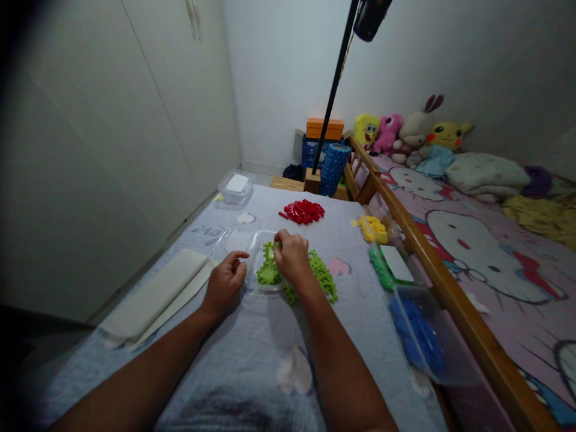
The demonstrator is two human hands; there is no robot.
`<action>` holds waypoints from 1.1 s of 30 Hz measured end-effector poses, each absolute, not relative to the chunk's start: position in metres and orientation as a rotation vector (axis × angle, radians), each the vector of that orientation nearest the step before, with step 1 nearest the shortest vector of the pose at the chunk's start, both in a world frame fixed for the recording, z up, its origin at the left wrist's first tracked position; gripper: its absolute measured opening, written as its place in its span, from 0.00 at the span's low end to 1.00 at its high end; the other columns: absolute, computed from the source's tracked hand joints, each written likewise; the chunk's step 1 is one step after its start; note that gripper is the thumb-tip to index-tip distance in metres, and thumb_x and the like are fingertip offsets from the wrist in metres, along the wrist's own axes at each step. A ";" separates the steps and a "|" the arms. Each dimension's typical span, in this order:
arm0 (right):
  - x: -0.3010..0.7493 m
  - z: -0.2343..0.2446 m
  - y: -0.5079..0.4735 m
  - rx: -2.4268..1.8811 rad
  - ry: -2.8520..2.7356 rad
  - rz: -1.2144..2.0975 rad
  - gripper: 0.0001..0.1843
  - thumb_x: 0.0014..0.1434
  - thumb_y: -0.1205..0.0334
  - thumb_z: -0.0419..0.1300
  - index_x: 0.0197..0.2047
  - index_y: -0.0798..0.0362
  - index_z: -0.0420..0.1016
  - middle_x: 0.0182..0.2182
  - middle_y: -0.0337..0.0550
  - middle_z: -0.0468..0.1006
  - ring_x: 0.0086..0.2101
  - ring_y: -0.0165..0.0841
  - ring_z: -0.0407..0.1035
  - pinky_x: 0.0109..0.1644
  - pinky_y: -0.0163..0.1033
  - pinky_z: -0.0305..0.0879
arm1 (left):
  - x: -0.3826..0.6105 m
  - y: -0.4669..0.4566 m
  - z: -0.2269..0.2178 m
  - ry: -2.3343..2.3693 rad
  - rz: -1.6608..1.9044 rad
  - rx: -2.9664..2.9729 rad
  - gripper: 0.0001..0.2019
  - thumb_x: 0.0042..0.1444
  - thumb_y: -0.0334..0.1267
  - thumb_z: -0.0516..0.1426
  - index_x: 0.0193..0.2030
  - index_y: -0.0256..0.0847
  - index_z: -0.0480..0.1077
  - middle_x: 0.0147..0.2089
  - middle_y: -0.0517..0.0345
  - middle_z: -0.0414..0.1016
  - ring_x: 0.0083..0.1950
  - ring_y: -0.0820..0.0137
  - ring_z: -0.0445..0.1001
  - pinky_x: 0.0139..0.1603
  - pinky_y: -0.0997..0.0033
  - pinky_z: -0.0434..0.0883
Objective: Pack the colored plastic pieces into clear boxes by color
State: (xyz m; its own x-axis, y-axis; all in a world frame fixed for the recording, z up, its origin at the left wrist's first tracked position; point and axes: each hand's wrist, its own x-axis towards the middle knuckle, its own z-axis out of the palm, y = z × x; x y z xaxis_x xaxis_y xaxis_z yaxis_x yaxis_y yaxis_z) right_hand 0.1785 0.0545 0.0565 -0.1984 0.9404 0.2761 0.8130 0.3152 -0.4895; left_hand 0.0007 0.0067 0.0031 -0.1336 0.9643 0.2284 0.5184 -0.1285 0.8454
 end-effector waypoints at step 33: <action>0.228 0.039 0.067 -2.102 -2.435 0.223 0.25 0.47 0.54 0.70 0.48 0.51 0.77 0.55 0.53 0.70 0.55 0.49 0.58 0.58 0.52 0.50 | 0.000 0.009 -0.002 1.689 1.257 1.641 0.13 0.59 0.41 0.51 0.42 0.40 0.73 0.20 0.70 0.55 0.22 0.74 0.59 0.28 0.74 0.56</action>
State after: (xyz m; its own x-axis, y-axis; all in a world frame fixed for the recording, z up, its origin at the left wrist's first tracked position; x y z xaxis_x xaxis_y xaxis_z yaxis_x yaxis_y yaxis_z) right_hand 0.2282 0.0672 0.0394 -0.1480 0.9771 -0.1526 0.9886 0.1420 -0.0499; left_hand -0.0003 0.0094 -0.0024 -0.1761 0.9496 0.2594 0.5213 -0.1336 0.8429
